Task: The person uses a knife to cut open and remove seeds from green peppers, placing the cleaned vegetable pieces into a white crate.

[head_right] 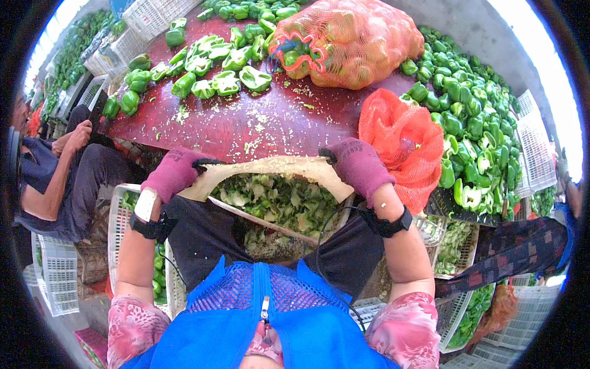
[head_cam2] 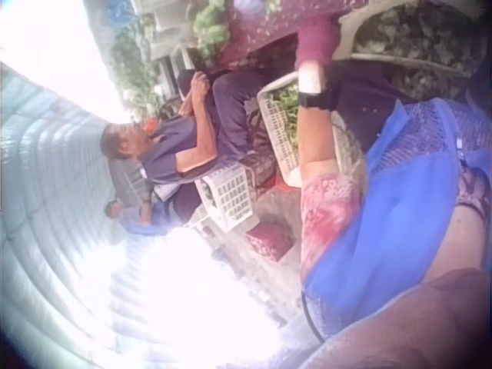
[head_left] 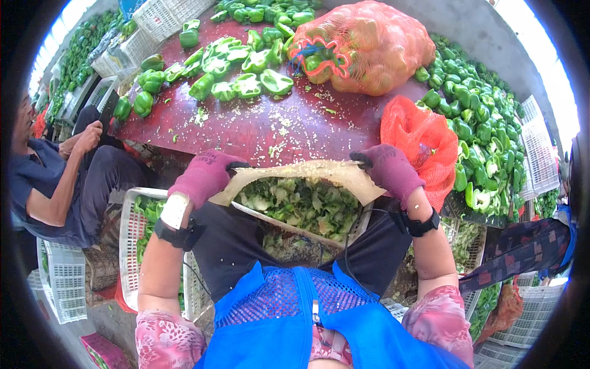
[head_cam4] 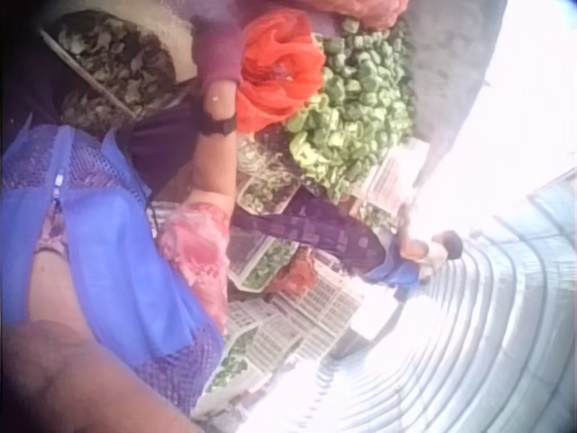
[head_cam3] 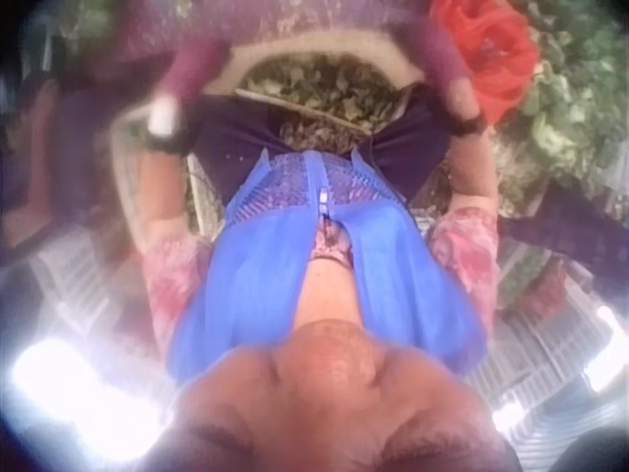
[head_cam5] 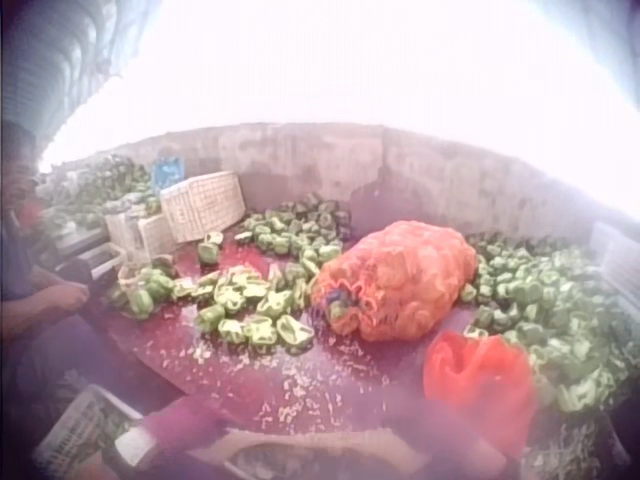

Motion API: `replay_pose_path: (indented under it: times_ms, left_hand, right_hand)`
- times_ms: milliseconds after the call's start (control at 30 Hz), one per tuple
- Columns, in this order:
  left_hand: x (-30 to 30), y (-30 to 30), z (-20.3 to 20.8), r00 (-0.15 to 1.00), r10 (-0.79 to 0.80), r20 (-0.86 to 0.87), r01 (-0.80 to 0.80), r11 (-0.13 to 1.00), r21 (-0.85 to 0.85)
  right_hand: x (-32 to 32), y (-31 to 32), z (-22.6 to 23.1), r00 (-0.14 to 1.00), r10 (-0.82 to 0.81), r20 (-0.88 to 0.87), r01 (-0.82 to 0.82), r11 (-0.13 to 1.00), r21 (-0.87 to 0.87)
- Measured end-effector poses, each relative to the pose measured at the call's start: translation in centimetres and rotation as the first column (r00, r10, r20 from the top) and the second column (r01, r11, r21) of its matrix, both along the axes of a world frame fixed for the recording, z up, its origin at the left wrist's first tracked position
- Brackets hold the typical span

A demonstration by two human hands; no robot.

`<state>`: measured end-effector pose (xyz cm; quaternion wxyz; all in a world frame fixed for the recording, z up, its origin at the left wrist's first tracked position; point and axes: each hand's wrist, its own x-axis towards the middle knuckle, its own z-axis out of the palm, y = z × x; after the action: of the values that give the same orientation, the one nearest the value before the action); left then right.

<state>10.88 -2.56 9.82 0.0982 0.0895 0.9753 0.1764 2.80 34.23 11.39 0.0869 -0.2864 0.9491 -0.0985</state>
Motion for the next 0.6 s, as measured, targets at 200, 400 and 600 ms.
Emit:
replay_pose_path:
  times_ms: [200,400,600]
  left_hand:
    - [-3.1,-4.5,1.6,0.982,0.119,-0.144,-0.149,0.965,-0.217]
    - [-13.7,-5.7,4.1,0.983,0.179,0.036,-0.134,0.844,-0.52]
    - [-14.3,1.7,0.7,0.966,0.258,-0.028,-0.241,0.851,-0.466]
  right_hand:
    - [-2.6,-1.8,1.8,0.997,0.024,0.078,-0.016,0.995,-0.101]
    - [-13.4,-6.6,-0.5,0.995,-0.01,0.096,-0.012,0.973,0.229]
    - [-11.6,-10.7,-4.7,0.988,-0.001,-0.154,0.034,0.977,0.21]
